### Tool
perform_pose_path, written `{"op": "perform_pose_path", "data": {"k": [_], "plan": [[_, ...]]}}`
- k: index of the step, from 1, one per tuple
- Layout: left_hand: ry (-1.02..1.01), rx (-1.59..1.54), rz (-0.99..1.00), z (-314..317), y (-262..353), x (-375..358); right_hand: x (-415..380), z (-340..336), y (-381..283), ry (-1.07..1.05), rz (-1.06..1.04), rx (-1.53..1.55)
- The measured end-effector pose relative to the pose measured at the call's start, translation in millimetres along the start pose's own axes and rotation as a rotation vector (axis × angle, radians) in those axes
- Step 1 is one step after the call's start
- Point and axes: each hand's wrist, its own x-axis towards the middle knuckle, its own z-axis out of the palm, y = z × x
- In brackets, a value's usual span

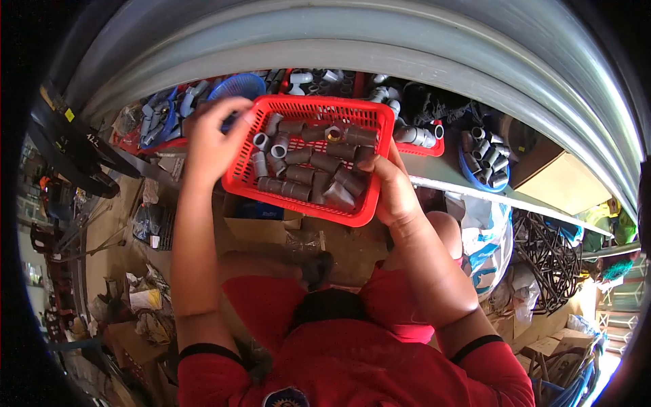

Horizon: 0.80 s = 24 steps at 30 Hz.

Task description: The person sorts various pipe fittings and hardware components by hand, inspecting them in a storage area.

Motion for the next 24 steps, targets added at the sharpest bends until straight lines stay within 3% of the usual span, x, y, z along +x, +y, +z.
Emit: {"op": "perform_pose_path", "data": {"k": [1,4,7,8,10,11,14,17,20,24], "plan": [[-0.153,0.363,0.101,-6,28,-6,1,-3,1,-0.005,0.013,0.01],[-0.362,0.408,0.03,7,26,-19,-3,3,-1,-0.015,0.012,0.041],[-0.391,0.502,0.018,7,20,-19,-5,7,-2,-0.034,0.01,-0.012],[-0.307,0.449,0.092,5,20,-20,-6,8,-2,-0.038,0.007,-0.038],[-0.249,0.184,0.019,-10,12,-13,-5,4,0,-0.015,0.01,-0.007],[-0.132,-0.124,-0.044,-10,-6,-13,-5,2,0,0.004,0.017,0.024],[0.233,-0.17,-0.189,-24,-47,6,-5,0,-2,0.018,0.013,0.062],[0.21,-0.1,-0.329,-15,-128,20,1,-2,-2,0.029,-0.05,0.032],[0.089,0.33,-0.402,0,-134,25,6,-7,-3,0.068,-0.074,-0.004],[-0.091,0.434,-0.495,19,-161,33,6,-6,-9,0.074,-0.116,-0.042]]}}
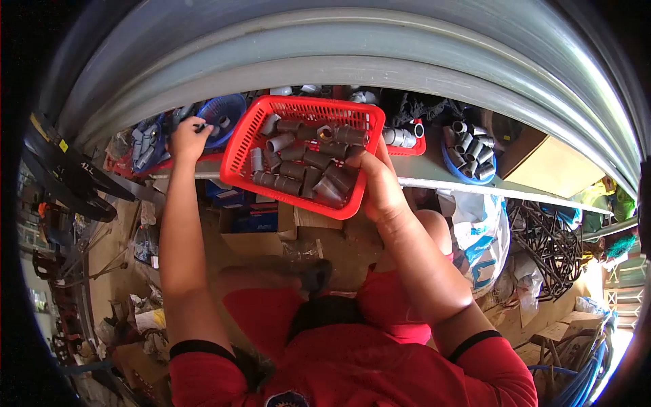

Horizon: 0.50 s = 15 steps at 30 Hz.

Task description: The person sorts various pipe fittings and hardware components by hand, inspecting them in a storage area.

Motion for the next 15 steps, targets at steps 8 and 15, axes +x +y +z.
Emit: {"op": "perform_pose_path", "data": {"k": [8,15], "plan": [[-0.043,0.072,0.035,10,11,0,3,-4,-5,0.022,0.008,-0.008],[-0.225,-0.146,0.167,16,10,6,5,-3,-5,0.029,0.024,-0.01]]}}
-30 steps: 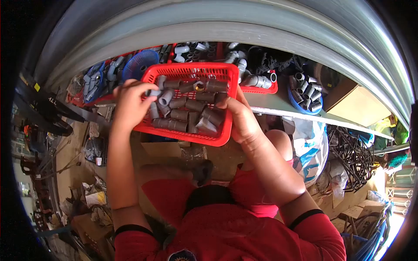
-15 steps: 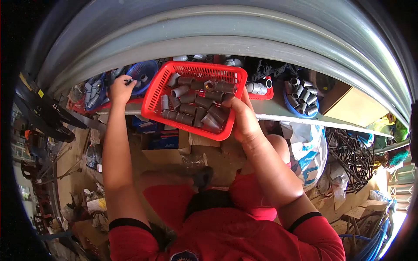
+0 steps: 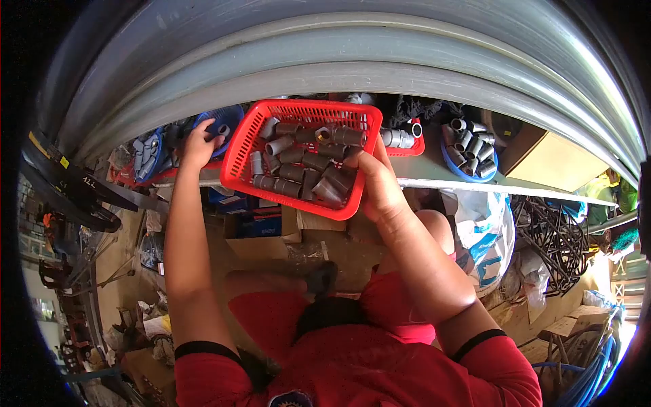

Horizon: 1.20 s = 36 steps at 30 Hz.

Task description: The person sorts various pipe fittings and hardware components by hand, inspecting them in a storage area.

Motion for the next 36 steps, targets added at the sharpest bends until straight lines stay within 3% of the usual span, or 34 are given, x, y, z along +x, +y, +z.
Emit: {"op": "perform_pose_path", "data": {"k": [2,5,8,14,17,20,23,26,30,33,35,36], "plan": [[0.072,0.119,0.079,13,-18,7,0,0,1,-0.017,-0.003,0.022],[0.052,-0.037,0.223,15,-21,10,-1,1,1,-0.002,-0.009,0.005],[0.107,0.098,0.2,14,-9,6,0,1,0,0.013,-0.016,-0.011],[0.086,0.065,0.233,3,29,-11,0,1,0,-0.002,-0.01,0.01],[0.216,0.036,0.277,3,41,-13,0,1,0,-0.009,-0.016,0.003],[0.372,0.018,0.459,13,27,-3,-1,3,-1,0.015,-0.006,-0.003],[0.206,0.212,0.11,2,36,-2,1,1,1,0.022,-0.012,-0.009],[0.194,0.282,0.285,-4,39,-2,2,0,0,0.018,-0.004,0.0],[0.055,-0.015,0.305,0,33,-5,4,-1,2,-0.006,-0.007,0.037],[0.267,-0.204,0.398,8,18,3,4,-1,1,-0.011,-0.02,0.018],[0.309,-0.318,0.237,-21,83,-34,3,0,2,0.015,-0.02,0.023],[0.239,-0.349,0.337,-27,107,-52,3,0,2,0.028,-0.019,0.026]]}}
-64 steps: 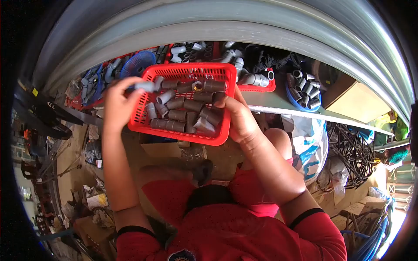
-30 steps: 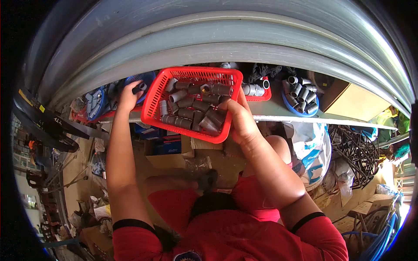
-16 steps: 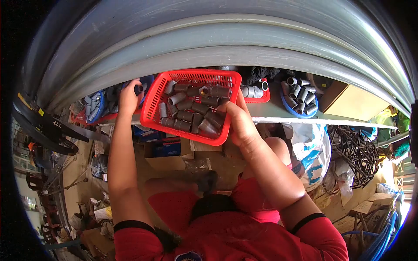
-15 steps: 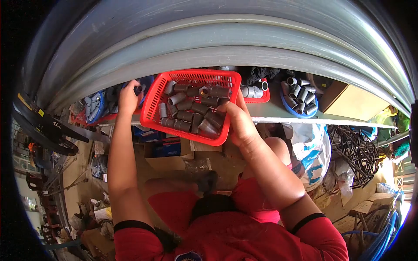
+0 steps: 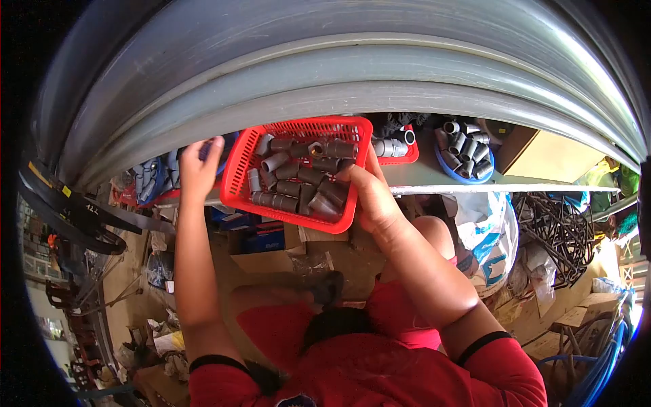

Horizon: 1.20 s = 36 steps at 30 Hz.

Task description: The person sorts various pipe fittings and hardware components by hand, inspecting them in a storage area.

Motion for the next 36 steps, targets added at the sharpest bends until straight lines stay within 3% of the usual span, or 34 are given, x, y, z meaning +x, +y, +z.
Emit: {"op": "perform_pose_path", "data": {"k": [1,3,5,10,13,15,17,20,23,26,29,36], "plan": [[-0.076,-0.053,0.077,0,25,-6,0,0,-1,-0.005,0.0,0.007],[-0.317,0.197,0.347,0,70,-10,-2,1,0,-0.024,0.01,0.016],[-0.305,0.361,0.348,14,74,-23,-2,3,3,-0.035,0.01,0.031],[-0.313,0.505,0.202,30,66,-29,-6,5,9,-0.058,0.019,0.062],[-0.35,0.266,-0.019,21,62,-29,-8,2,8,-0.046,0.01,0.049],[-0.113,0.095,0.004,5,56,-30,-8,1,6,-0.044,0.018,0.065],[0.167,0.152,-0.033,-19,36,-23,-6,-2,3,-0.039,0.008,0.077],[0.316,0.279,-0.104,-39,-27,-7,-6,-2,-3,-0.024,-0.002,0.065],[0.254,0.334,-0.231,-28,-85,-5,-1,-2,-2,-0.009,-0.019,0.018],[0.121,0.694,-0.387,-21,-89,-7,1,-3,0,0.023,-0.028,-0.044],[-0.013,0.76,-0.502,-22,-98,-6,1,-4,0,0.016,-0.017,-0.015],[0.091,0.565,-0.333,-25,-80,1,5,-4,2,0.014,-0.014,-0.002]]}}
